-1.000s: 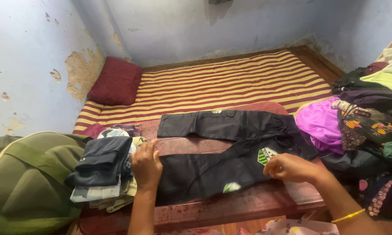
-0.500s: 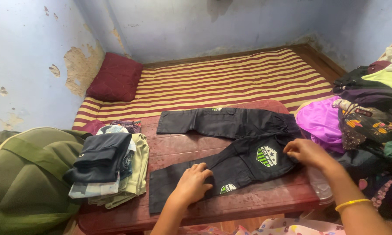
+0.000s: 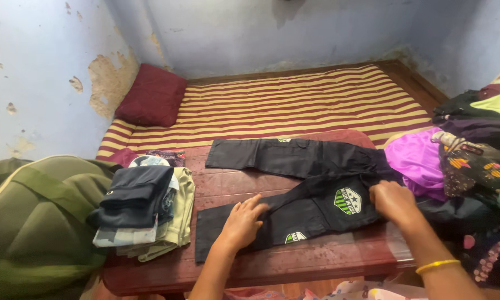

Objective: The person folds a shirt on a plastic table and places it into a green bag, then folds a pair of pants and a patterned garment and adds them to the bag.

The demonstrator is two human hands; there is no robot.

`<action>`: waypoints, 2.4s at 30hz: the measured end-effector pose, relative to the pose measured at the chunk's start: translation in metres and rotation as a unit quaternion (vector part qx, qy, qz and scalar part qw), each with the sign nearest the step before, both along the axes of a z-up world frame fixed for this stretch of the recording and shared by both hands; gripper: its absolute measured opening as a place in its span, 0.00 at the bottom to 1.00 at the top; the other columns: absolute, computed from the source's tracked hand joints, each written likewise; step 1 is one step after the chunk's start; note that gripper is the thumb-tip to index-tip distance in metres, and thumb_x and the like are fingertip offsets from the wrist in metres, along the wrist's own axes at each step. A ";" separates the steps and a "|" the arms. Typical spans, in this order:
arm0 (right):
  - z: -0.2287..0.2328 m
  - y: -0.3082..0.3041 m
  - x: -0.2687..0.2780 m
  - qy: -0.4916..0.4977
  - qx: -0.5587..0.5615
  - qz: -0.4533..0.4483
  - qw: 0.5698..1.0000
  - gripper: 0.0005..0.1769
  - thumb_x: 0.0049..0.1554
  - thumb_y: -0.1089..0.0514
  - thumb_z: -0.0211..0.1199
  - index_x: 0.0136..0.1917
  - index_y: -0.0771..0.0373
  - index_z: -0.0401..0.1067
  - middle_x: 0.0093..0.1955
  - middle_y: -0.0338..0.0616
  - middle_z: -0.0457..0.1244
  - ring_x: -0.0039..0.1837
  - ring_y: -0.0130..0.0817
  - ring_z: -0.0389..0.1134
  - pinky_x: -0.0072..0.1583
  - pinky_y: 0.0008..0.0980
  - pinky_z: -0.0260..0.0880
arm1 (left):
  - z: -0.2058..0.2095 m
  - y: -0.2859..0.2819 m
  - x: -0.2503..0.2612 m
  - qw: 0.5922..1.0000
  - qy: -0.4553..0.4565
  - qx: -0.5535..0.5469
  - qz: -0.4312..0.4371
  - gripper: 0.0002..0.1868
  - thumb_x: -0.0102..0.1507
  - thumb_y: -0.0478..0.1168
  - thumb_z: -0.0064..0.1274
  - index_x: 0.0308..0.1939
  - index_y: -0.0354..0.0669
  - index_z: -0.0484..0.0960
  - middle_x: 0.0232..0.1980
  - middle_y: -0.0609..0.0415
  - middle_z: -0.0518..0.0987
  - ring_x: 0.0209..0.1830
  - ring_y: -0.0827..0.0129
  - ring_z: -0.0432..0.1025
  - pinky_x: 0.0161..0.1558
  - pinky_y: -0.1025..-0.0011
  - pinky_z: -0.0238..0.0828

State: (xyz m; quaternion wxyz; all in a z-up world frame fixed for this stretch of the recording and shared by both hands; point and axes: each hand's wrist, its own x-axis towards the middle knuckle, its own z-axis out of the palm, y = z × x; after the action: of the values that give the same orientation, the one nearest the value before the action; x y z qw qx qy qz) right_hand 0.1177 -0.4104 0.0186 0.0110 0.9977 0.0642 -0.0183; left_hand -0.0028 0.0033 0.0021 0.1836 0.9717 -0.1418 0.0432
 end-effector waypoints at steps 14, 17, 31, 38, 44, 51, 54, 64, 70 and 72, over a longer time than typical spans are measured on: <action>-0.050 0.096 0.000 -0.043 0.055 0.175 0.982 0.38 0.61 0.30 0.46 0.81 0.38 0.47 0.86 0.40 0.33 0.85 0.48 0.30 0.76 0.63 0.28 | -0.035 0.017 0.001 0.993 0.009 0.105 0.060 0.36 0.69 0.60 0.39 0.79 0.55 0.53 0.84 0.50 0.45 0.84 0.54 0.36 0.76 0.43 0.28; -0.062 0.096 -0.001 -0.091 0.074 0.175 0.978 0.37 0.60 0.31 0.47 0.80 0.39 0.51 0.86 0.40 0.36 0.84 0.48 0.33 0.76 0.63 0.29 | -0.035 0.018 0.001 0.993 0.007 0.104 0.057 0.36 0.69 0.60 0.40 0.79 0.55 0.53 0.84 0.49 0.44 0.84 0.53 0.35 0.76 0.42 0.27; -0.065 0.188 0.080 -0.172 0.183 0.240 0.938 0.30 0.63 0.39 0.51 0.74 0.51 0.64 0.77 0.42 0.58 0.81 0.46 0.53 0.77 0.55 0.46 | -0.035 0.011 0.013 0.985 0.087 0.136 0.056 0.44 0.66 0.62 0.47 0.81 0.55 0.49 0.85 0.46 0.39 0.84 0.47 0.31 0.75 0.37 0.30; -0.063 0.254 0.197 -0.197 0.112 0.236 0.945 0.29 0.64 0.44 0.51 0.76 0.52 0.63 0.77 0.48 0.59 0.79 0.52 0.54 0.75 0.58 0.50 | -0.041 0.011 0.017 0.987 0.090 0.121 0.053 0.46 0.64 0.63 0.50 0.81 0.57 0.50 0.85 0.46 0.39 0.84 0.46 0.31 0.74 0.36 0.28; -0.038 0.290 0.232 -0.068 0.004 0.164 0.984 0.35 0.60 0.37 0.60 0.77 0.45 0.62 0.77 0.43 0.59 0.79 0.49 0.55 0.74 0.53 0.58 | -0.047 0.009 0.017 0.988 0.077 0.118 0.056 0.45 0.63 0.63 0.50 0.80 0.57 0.51 0.85 0.46 0.39 0.84 0.45 0.32 0.74 0.36 0.27; 0.004 0.319 0.218 -0.011 -0.002 0.168 0.986 0.41 0.47 0.37 0.76 0.70 0.46 0.70 0.69 0.44 0.64 0.73 0.46 0.62 0.69 0.49 0.65 | -0.045 0.010 0.014 0.990 0.068 0.106 0.058 0.46 0.62 0.62 0.52 0.80 0.57 0.52 0.85 0.45 0.41 0.84 0.45 0.32 0.74 0.36 0.27; 0.013 0.310 0.195 -0.083 0.075 0.276 0.955 0.34 0.48 0.45 0.74 0.66 0.50 0.74 0.61 0.48 0.70 0.64 0.48 0.71 0.62 0.46 0.72 | -0.028 0.014 0.007 0.993 0.044 0.095 0.055 0.50 0.61 0.60 0.57 0.81 0.51 0.50 0.85 0.44 0.41 0.85 0.46 0.32 0.75 0.36 0.26; 0.046 0.256 -0.040 -0.202 0.138 0.448 0.860 0.29 0.45 0.53 0.69 0.62 0.48 0.73 0.47 0.44 0.66 0.50 0.45 0.70 0.50 0.42 0.73 | 0.045 0.034 -0.006 0.939 -0.309 0.110 0.106 0.24 0.61 0.38 0.56 0.62 0.48 0.72 0.86 0.45 0.47 0.87 0.48 0.37 0.79 0.37 0.28; 0.043 0.192 -0.038 -0.241 0.103 0.412 0.873 0.31 0.49 0.55 0.68 0.67 0.55 0.69 0.51 0.44 0.67 0.54 0.46 0.68 0.57 0.45 0.66 | 0.055 0.052 -0.007 0.953 -0.288 -0.025 0.091 0.06 0.50 0.33 0.59 0.31 0.46 0.84 0.63 0.44 0.78 0.76 0.48 0.59 0.77 0.36 0.24; 0.037 0.158 -0.004 -0.254 0.080 0.361 0.894 0.33 0.47 0.55 0.68 0.67 0.56 0.69 0.54 0.45 0.68 0.59 0.47 0.68 0.62 0.46 0.63 | 0.062 0.061 -0.012 0.951 -0.281 -0.053 0.119 0.07 0.50 0.37 0.63 0.30 0.43 0.83 0.63 0.42 0.77 0.74 0.45 0.59 0.74 0.35 0.24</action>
State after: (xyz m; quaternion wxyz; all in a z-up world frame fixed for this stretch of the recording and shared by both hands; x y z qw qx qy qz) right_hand 0.1136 -0.2527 0.0560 -0.0472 0.8740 0.4159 0.2466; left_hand -0.0145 0.0639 0.0636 0.1816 0.9188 -0.0685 0.3436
